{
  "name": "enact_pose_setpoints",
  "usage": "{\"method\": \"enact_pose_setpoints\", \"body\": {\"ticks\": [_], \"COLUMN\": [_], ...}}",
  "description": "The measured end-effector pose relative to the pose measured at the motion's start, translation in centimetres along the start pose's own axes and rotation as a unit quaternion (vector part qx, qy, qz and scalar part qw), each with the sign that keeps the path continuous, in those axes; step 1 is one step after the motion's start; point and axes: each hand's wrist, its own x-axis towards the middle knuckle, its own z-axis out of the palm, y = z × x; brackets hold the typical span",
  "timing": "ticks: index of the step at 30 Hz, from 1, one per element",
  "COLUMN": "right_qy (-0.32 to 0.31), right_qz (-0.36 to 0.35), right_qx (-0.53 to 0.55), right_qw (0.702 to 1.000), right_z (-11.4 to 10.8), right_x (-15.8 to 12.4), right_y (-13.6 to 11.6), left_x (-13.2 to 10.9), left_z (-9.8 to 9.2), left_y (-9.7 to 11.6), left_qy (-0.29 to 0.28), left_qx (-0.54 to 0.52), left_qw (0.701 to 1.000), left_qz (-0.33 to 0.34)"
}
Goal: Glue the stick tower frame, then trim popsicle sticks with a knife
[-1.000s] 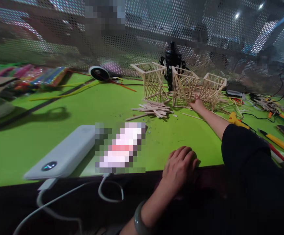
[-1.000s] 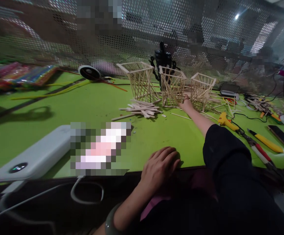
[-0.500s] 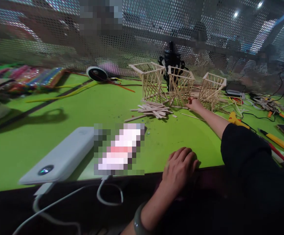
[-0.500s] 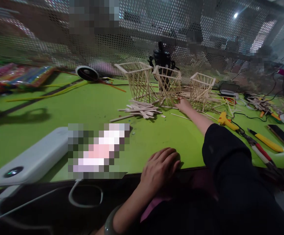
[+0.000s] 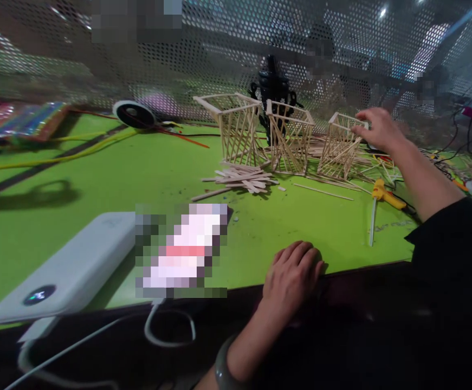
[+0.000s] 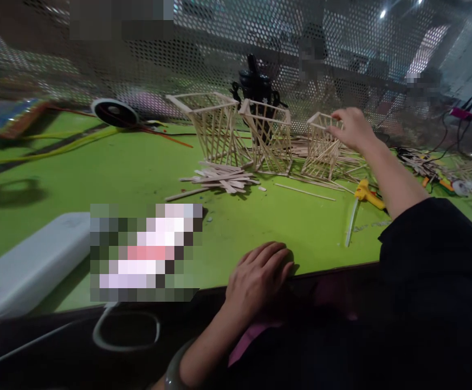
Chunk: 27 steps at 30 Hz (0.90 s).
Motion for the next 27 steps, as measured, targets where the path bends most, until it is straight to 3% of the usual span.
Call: {"method": "enact_pose_setpoints", "body": {"ticks": [3, 5, 9, 18, 27], "right_qy": [-0.091, -0.096, -0.08, -0.011, 0.074], "right_qz": [0.009, 0.012, 0.014, 0.106, 0.217], "right_qx": [-0.048, -0.069, -0.073, -0.09, -0.086], "right_qw": [0.995, 0.993, 0.994, 0.99, 0.969], "right_z": [0.8, 1.7, 1.9, -1.9, -1.7], "right_x": [0.9, 1.2, 1.7, 1.5, 1.9], "right_y": [2.5, 3.3, 3.9, 3.9, 3.3], "left_x": [0.0, 0.1, 0.0, 0.0, -0.1], "left_z": [0.0, 0.0, 0.1, 0.1, 0.2], "left_y": [0.0, 0.1, 0.0, 0.0, 0.0], "left_qy": [0.001, 0.002, 0.011, 0.01, 0.008], "left_qx": [0.007, 0.011, 0.013, 0.009, 0.004], "left_qw": [1.0, 1.0, 1.0, 1.0, 1.0], "left_qz": [0.002, 0.004, 0.004, 0.004, 0.0]}}
